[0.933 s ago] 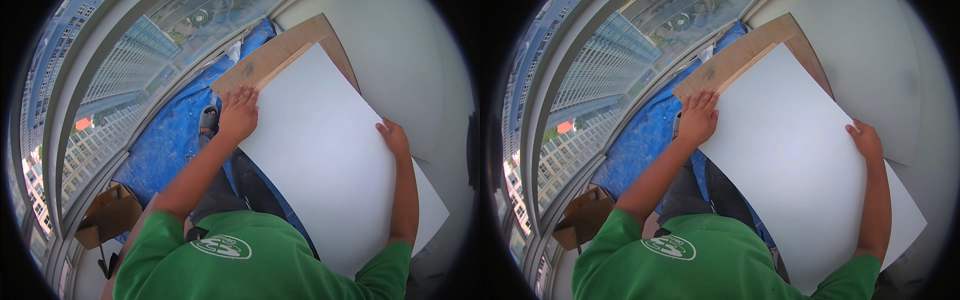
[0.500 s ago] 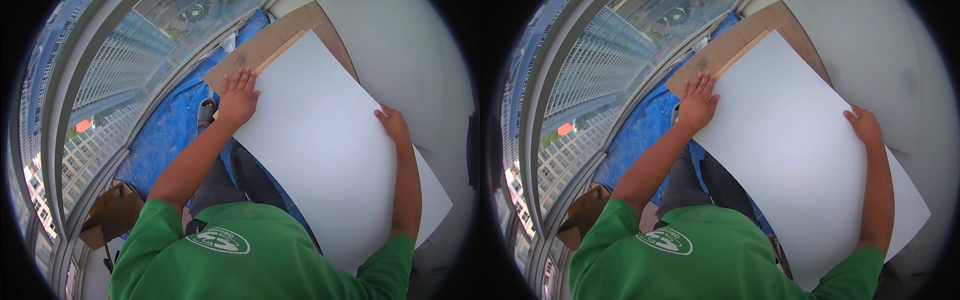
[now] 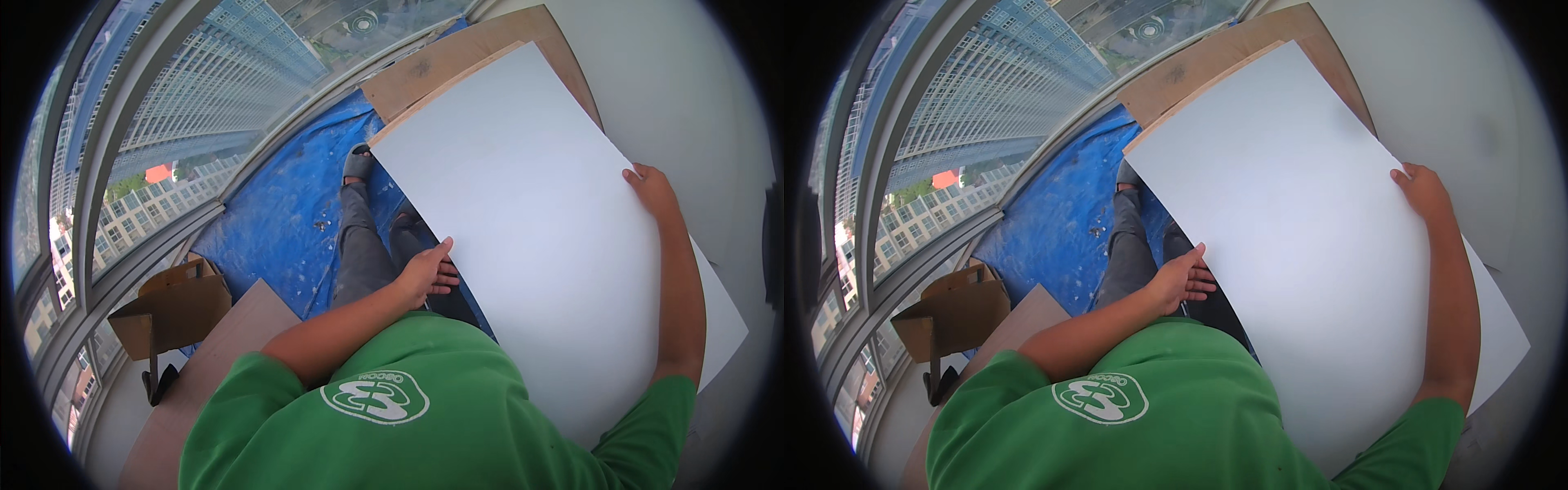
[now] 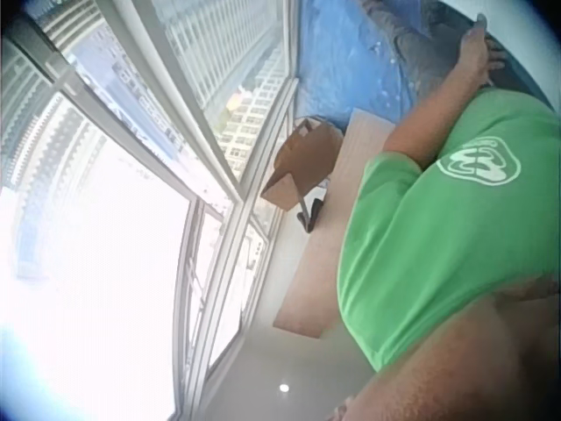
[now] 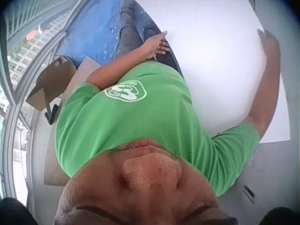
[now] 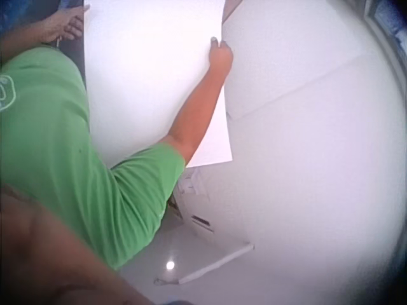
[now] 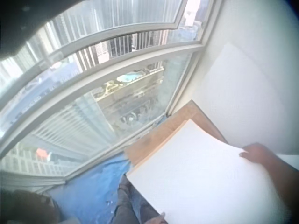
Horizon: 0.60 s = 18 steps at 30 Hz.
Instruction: The person places a white sheet onto a curved wooden surface and wipes it with a cloth. The person repeatedly rubs the surface with the cloth, covering different areas of the sheet.
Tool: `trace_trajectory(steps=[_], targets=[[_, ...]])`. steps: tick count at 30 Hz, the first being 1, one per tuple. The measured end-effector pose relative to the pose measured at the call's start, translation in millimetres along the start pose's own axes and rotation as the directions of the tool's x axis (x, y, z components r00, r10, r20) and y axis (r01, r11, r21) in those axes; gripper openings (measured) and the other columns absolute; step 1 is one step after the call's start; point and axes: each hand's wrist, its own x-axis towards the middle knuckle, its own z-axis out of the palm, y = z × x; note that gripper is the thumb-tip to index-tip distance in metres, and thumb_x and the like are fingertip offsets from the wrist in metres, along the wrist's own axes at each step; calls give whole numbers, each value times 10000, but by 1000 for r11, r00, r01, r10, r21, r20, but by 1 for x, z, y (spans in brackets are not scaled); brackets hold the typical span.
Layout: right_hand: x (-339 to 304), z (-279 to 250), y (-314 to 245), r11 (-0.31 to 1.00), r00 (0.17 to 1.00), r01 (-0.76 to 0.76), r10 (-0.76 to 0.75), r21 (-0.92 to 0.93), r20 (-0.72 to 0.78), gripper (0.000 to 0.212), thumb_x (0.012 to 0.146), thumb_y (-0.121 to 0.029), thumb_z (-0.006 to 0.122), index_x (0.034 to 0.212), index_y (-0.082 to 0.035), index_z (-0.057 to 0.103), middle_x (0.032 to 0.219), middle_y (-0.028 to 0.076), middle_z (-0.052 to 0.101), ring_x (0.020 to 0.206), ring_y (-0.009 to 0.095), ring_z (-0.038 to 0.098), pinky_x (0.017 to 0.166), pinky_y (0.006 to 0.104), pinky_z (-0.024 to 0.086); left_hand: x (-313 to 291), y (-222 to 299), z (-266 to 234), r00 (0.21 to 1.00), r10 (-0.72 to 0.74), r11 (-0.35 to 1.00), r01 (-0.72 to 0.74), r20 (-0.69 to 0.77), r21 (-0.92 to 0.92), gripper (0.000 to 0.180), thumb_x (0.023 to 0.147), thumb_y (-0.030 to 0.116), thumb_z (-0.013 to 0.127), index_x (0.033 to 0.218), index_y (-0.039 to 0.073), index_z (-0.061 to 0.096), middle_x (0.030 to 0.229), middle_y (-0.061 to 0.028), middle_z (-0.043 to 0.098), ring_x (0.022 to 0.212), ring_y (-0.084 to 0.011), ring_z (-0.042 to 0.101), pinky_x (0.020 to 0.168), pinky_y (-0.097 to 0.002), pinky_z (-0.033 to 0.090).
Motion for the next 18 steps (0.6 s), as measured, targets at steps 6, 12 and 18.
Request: trace_trajectory(steps=[6, 12, 18], targets=[[8, 6, 12, 998, 998, 60, -60, -5, -1, 525, 1021, -371, 600, 1389, 3, 631, 1330, 210, 689, 1223, 355, 662, 1080, 419, 477, 16, -30, 26, 991, 98, 985, -82, 95, -154, 532, 1051, 529, 552, 1277, 50, 508, 1185, -130, 639, 1033, -267, 666, 903, -436, 541], [12, 5, 16, 995, 996, 92, -92, -34, -4, 502, 1031, -312, 569, 1398, 29, 606, 1324, 228, 688, 1239, 362, 651, 1093, 411, 461, 27, -38, 41, 983, 166, 938, -133, 78, -319, 441, 1106, 457, 461, 1336, 80, 464, 1261, -109, 643, 1103, -264, 684, 919, -476, 564], [5, -10, 8, 989, 994, 109, -105, -102, 39, 504, 1016, -290, 591, 1442, -20, 585, 1373, 230, 656, 1275, 377, 622, 1117, 418, 446, 26, -38, 47, 975, 194, 904, -136, 106, -404, 460, 1122, 448, 417, 1395, 79, 452, 1377, -99, 618, 1202, -251, 664, 949, -485, 583]])
